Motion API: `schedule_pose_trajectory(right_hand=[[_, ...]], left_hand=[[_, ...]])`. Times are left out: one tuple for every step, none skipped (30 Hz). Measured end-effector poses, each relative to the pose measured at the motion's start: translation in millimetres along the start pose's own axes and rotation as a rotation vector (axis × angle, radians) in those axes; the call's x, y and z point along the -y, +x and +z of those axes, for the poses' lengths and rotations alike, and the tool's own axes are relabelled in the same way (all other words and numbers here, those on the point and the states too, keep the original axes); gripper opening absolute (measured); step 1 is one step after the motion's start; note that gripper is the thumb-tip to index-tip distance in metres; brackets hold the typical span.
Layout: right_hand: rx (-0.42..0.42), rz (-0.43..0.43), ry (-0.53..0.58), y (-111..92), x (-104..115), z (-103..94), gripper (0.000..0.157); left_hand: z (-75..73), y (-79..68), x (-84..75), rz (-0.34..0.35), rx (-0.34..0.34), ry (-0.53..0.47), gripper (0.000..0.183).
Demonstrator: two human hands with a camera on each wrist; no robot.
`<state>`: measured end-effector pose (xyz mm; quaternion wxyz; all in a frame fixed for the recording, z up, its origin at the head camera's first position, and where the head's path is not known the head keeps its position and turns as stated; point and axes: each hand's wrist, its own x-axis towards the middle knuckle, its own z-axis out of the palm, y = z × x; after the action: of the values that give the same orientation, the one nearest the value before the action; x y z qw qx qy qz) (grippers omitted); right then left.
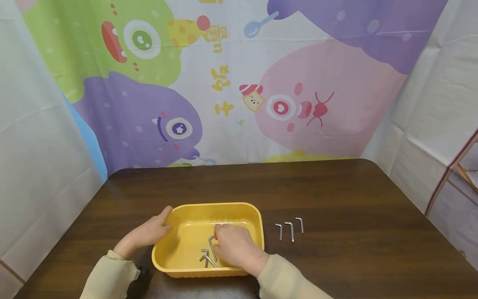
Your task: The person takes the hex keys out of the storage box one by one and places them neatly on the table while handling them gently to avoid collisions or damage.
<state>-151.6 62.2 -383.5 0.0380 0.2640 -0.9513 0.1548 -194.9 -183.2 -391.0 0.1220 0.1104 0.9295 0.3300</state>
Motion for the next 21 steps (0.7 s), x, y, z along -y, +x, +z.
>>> schedule_pose_trajectory(right_hand=[[0.009, 0.0, 0.003, 0.0, 0.8, 1.7, 0.013], [0.014, 0.0, 0.007, 0.0, 1.8, 3.0, 0.015], [0.018, -0.001, 0.008, 0.1, 2.4, 4.6, 0.016], [0.018, 0.0, 0.007, 0.3, 2.8, 5.8, 0.016], [0.018, 0.001, 0.004, 0.5, 3.1, 7.0, 0.017], [0.018, -0.001, 0.0, 0.7, 3.5, 7.9, 0.016], [0.015, -0.005, -0.004, 0.9, 3.6, 8.8, 0.016], [0.014, -0.009, -0.005, 1.1, 3.8, 9.4, 0.016], [0.013, -0.012, -0.006, 1.4, 4.0, 10.0, 0.015], [0.011, -0.014, -0.007, 1.4, 4.2, 10.3, 0.015], [0.01, -0.017, -0.006, 1.5, 4.5, 10.4, 0.015], [0.01, -0.018, -0.005, 1.5, 4.7, 10.7, 0.015], [0.009, -0.02, -0.006, 1.5, 5.0, 10.9, 0.014], [0.008, -0.021, -0.008, 1.5, 5.3, 11.1, 0.014], [0.007, -0.023, -0.01, 1.5, 5.7, 11.2, 0.014], [0.006, -0.024, -0.016, 1.4, 6.0, 11.3, 0.013], [0.006, -0.026, -0.019, 1.3, 6.2, 11.5, 0.013], [0.008, -0.028, -0.025, 1.3, 6.3, 12.1, 0.012], [0.013, -0.029, -0.027, 1.2, 6.4, 12.3, 0.011], [0.018, -0.03, -0.031, 1.1, 6.5, 12.5, 0.011], [0.024, -0.029, -0.033, 1.0, 6.5, 12.6, 0.011]], left_hand=[[0.0, -0.1, -0.2, -0.002, -0.001, 0.0, 0.044], [0.1, -0.2, -0.2, -0.002, -0.002, 0.002, 0.044], [0.1, -0.3, -0.4, -0.002, -0.003, 0.002, 0.043], [0.1, -0.3, -0.4, -0.001, -0.003, 0.002, 0.043], [0.2, -0.2, -0.3, 0.0, -0.003, 0.003, 0.043], [0.1, -0.1, -0.2, 0.001, -0.004, 0.005, 0.044], [0.1, 0.1, -0.1, 0.002, -0.002, 0.006, 0.045], [0.0, 0.2, 0.0, 0.003, 0.0, 0.007, 0.046], [-0.2, 0.4, 0.0, 0.003, 0.002, 0.007, 0.047], [-0.4, 0.4, -0.1, 0.003, 0.004, 0.007, 0.049], [-0.7, 0.4, -0.2, 0.003, 0.007, 0.006, 0.05], [-0.9, 0.3, -0.3, 0.002, 0.009, 0.006, 0.051], [-1.2, 0.3, -0.3, 0.001, 0.01, 0.005, 0.052], [-1.3, 0.3, -0.3, 0.001, 0.01, 0.006, 0.052], [-1.4, 0.2, -0.3, 0.001, 0.01, 0.007, 0.053], [-1.5, 0.0, -0.3, 0.001, 0.01, 0.007, 0.053], [-1.3, -0.2, 0.0, 0.001, 0.01, 0.01, 0.053], [-1.3, -0.5, 0.1, 0.004, 0.011, 0.008, 0.054], [-1.1, -0.9, 0.2, 0.007, 0.011, 0.008, 0.054], [-1.0, -1.2, 0.3, 0.01, 0.013, 0.007, 0.054], [-0.8, -1.6, 0.1, 0.013, 0.014, 0.003, 0.054]])
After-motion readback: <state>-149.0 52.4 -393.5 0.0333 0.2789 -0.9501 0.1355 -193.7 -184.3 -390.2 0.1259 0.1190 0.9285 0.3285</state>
